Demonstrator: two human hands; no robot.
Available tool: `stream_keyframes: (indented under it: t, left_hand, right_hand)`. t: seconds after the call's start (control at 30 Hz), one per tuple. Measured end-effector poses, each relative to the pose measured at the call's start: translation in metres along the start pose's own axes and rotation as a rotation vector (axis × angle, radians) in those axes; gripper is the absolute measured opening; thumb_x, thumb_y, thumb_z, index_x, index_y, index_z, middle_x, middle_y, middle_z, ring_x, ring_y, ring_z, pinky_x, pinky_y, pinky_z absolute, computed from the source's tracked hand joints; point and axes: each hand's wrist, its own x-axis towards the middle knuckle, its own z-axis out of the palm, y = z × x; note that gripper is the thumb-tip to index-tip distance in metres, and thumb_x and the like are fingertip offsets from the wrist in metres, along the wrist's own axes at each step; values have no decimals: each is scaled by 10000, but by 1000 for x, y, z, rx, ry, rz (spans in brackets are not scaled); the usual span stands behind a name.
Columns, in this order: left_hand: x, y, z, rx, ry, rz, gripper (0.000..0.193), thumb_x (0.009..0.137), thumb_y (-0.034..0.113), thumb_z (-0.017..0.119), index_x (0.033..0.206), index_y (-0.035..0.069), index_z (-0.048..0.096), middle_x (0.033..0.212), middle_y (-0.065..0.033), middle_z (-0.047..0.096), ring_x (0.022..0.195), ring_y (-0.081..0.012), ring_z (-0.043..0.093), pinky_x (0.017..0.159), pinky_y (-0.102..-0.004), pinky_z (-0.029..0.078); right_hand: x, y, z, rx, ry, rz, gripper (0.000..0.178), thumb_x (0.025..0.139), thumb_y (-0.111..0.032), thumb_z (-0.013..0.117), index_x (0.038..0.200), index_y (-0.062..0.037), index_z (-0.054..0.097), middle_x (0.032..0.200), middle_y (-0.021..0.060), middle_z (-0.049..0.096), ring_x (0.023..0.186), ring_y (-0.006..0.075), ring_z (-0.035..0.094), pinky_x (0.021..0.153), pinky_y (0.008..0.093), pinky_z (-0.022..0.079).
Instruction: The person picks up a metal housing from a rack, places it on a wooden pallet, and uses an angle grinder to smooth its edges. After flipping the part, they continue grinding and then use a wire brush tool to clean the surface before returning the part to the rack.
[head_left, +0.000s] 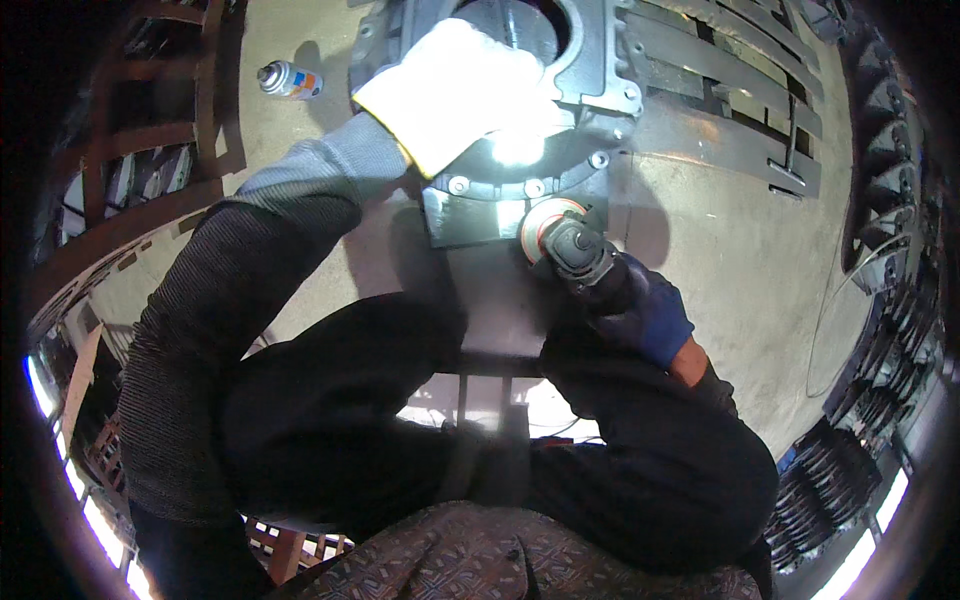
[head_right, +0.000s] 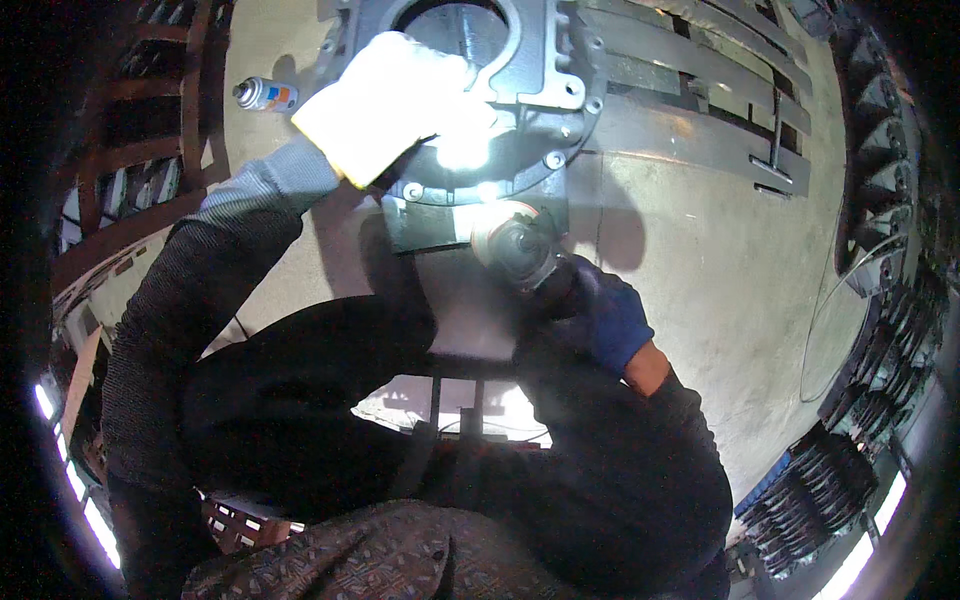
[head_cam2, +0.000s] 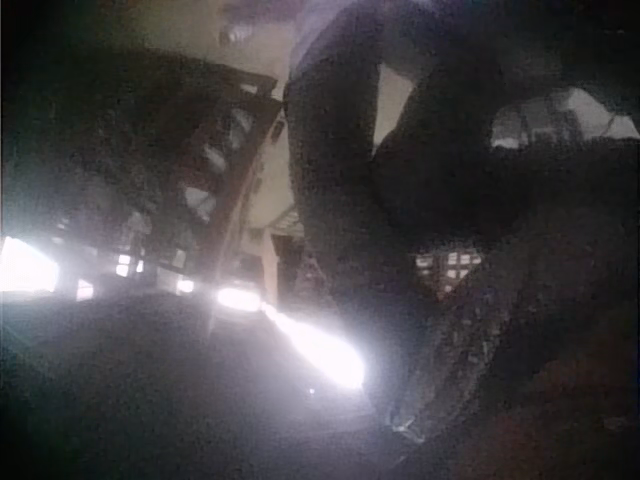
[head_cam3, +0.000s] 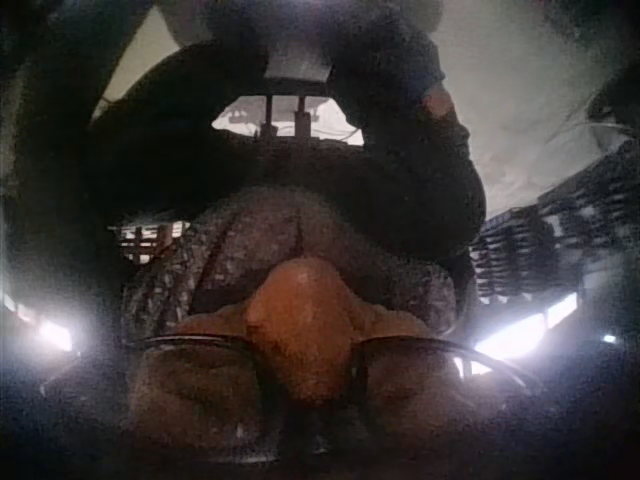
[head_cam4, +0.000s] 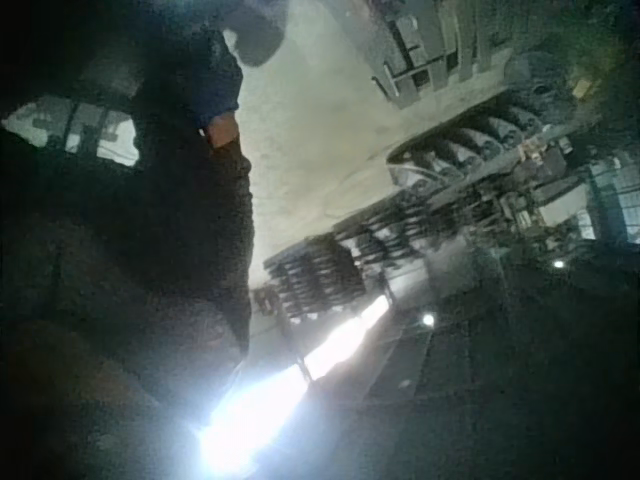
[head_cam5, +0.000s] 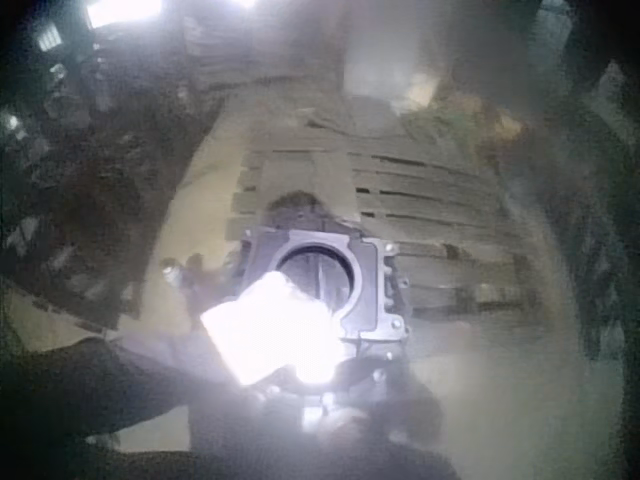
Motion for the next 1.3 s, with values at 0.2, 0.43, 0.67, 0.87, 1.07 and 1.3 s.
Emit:
stream_keyframes:
  t: [0.2,0.43,0.67,0.87,1.07,1.3]
  left_hand:
    - [9,1,7,109,-34,-109,624,981,659,571,886,58,710,751,-134,693,711,-278,700,697,-389,549]
    - [17,2,9,115,-132,-196,724,968,761,482,892,81,719,785,-160,708,757,-359,712,741,-459,562]
    - [15,4,7,98,-58,-182,714,969,758,484,891,93,733,806,-162,724,777,-355,724,757,-449,569]
    - [19,11,-9,101,-317,-253,544,1003,623,552,1145,154,789,1091,-67,792,1000,-228,757,895,-348,577]
    - [14,7,-1,67,-119,-155,637,974,711,524,981,116,753,917,-128,743,882,-294,735,828,-402,569]
    - [9,-1,11,-5,-52,-173,635,974,700,528,988,110,763,924,-114,760,888,-281,740,834,-398,573]
  right_hand:
    - [-4,-1,12,-4,57,-14,807,750,-444,859,1434,-137,561,1139,182,747,1050,410,715,897,499,587]
    - [3,-3,16,-27,85,-93,831,781,-448,850,1454,-89,519,1105,223,735,1051,439,704,928,523,563]
    - [15,-2,25,-52,91,-95,846,788,-463,843,1466,-89,504,1121,241,728,1050,455,696,927,525,559]
    - [22,-11,24,-110,85,-97,825,801,-480,836,1456,-96,513,1099,253,730,1018,452,707,864,523,577]
    - [24,-21,22,-121,122,-70,803,823,-504,820,1426,-61,527,1078,261,733,980,453,716,830,525,582]
    - [19,-22,22,-137,115,-81,757,821,-504,816,1387,-71,558,1105,250,731,994,456,712,844,534,579]
